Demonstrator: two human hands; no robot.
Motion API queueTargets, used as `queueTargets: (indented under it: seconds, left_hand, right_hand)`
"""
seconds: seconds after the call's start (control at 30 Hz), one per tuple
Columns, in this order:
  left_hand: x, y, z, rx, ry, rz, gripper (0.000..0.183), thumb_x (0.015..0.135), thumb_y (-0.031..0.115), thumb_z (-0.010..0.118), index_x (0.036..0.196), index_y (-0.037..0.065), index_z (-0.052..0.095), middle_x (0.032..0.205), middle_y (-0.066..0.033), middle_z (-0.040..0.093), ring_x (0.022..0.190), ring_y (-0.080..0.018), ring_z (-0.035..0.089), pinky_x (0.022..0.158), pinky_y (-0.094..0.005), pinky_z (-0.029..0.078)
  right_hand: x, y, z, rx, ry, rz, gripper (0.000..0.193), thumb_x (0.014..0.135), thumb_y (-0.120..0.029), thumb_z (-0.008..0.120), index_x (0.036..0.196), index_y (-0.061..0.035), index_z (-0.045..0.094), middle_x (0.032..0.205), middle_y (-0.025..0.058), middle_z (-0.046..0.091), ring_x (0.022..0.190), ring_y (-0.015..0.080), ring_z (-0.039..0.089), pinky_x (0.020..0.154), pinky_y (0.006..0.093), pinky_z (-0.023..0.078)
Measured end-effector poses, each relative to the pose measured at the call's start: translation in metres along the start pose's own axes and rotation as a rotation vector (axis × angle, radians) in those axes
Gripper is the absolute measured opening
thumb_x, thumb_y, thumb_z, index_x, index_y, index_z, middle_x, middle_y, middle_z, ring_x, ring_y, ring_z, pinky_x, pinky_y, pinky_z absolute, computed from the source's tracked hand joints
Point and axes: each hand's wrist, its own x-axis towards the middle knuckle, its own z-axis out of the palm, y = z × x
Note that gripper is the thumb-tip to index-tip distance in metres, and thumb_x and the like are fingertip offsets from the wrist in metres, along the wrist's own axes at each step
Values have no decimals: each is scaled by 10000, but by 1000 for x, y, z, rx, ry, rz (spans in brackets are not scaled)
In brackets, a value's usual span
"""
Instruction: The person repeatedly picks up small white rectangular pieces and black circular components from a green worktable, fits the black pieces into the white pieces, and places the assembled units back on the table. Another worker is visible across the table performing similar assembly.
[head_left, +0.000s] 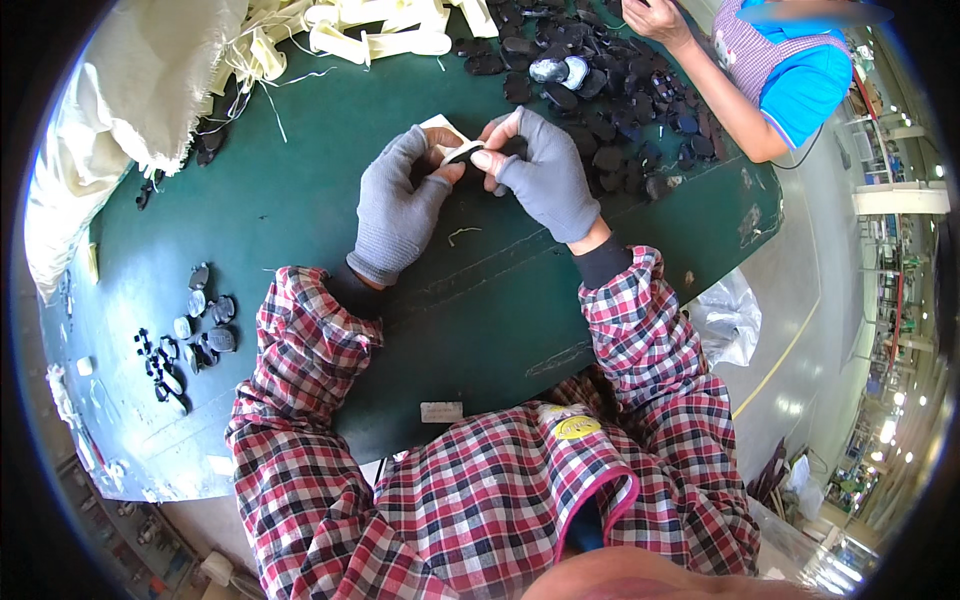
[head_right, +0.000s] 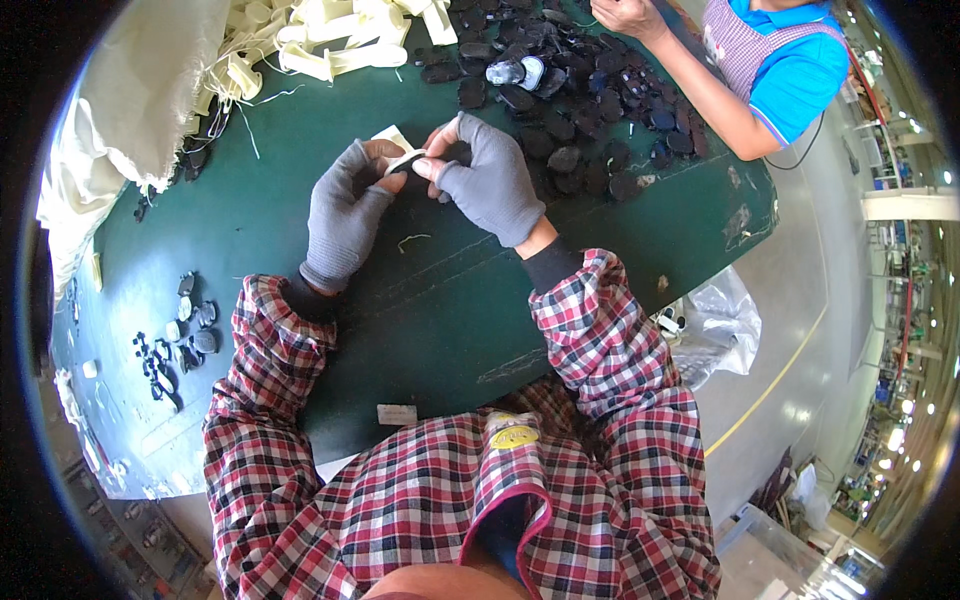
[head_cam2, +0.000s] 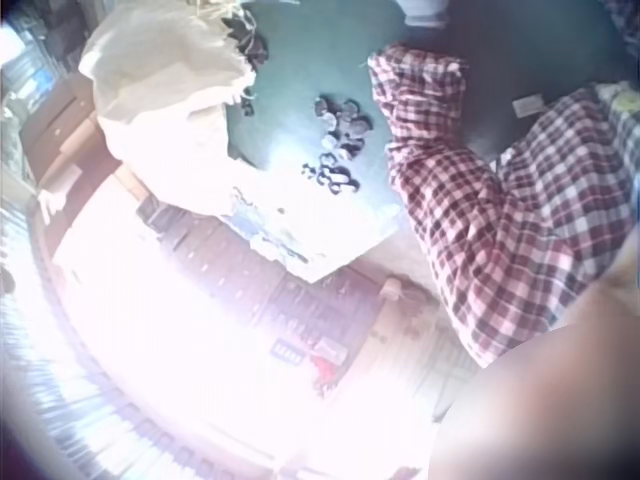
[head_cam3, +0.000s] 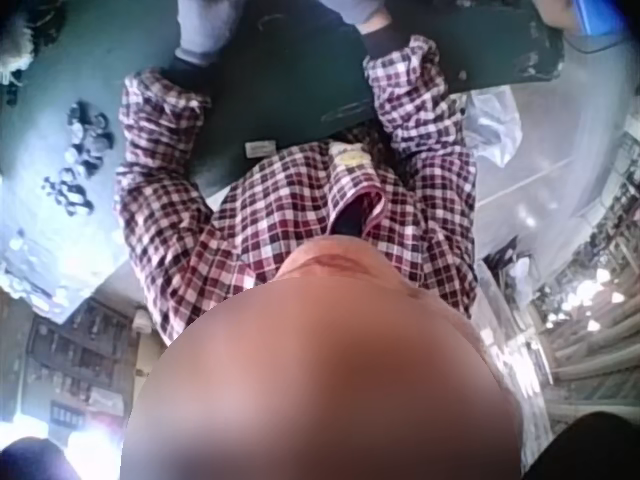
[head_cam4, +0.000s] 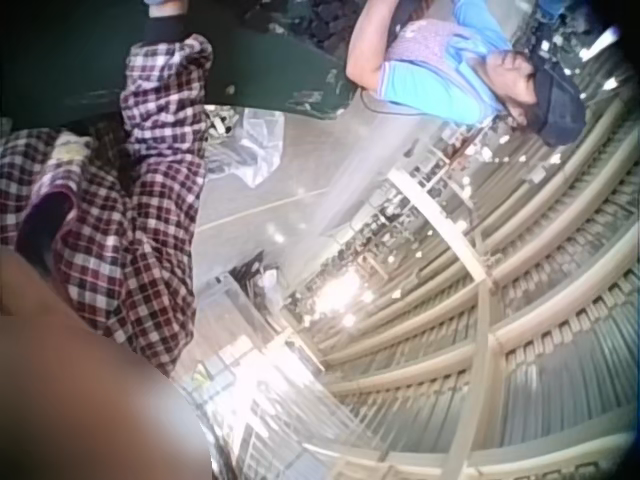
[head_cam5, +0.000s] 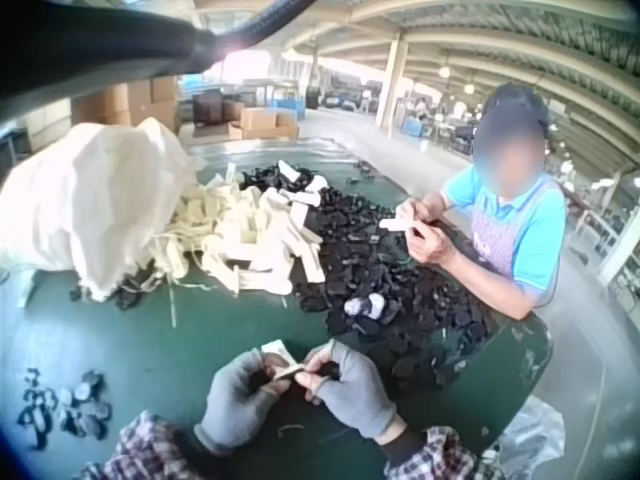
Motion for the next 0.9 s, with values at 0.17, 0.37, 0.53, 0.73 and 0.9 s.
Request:
queueTargets:
  seconds: [0.17,0.37,0.53,0.73,0.9]
  left_hand:
    - [-4,4,2,-83,48,-11,220,924,-19,673,1141,1,646,945,-9,628,858,-75,560,792,-231,474]
    - [-7,9,5,-185,155,-1,108,884,-16,702,989,-1,680,852,-27,607,767,-83,557,722,-253,494]
    - [-5,4,-1,-115,112,-32,68,899,2,706,960,-19,686,897,-42,653,813,-82,602,750,-256,520]
    - [4,-4,1,-202,138,42,161,975,63,659,1097,-41,673,957,-48,671,907,-90,624,809,-249,516]
    - [5,-4,-3,-312,56,68,241,1023,43,556,1245,-27,619,1065,-42,664,971,-87,609,866,-233,488]
  right_hand:
    - [0,-12,3,-97,-26,-59,61,915,-15,702,965,-40,678,906,20,656,679,96,652,601,223,520]
    - [-2,-7,10,-393,43,-305,55,889,-30,728,939,-46,709,876,35,658,747,129,666,679,258,543]
    - [2,-1,9,-510,52,-377,177,847,-37,757,1016,-82,731,960,48,655,832,185,679,739,296,556]
    - [3,-4,16,-675,82,-567,318,802,-44,775,1105,-132,736,1058,61,627,918,244,671,791,343,555]
    - [5,5,8,-270,166,-353,168,886,-82,740,1034,-32,681,988,61,646,821,137,672,701,274,560]
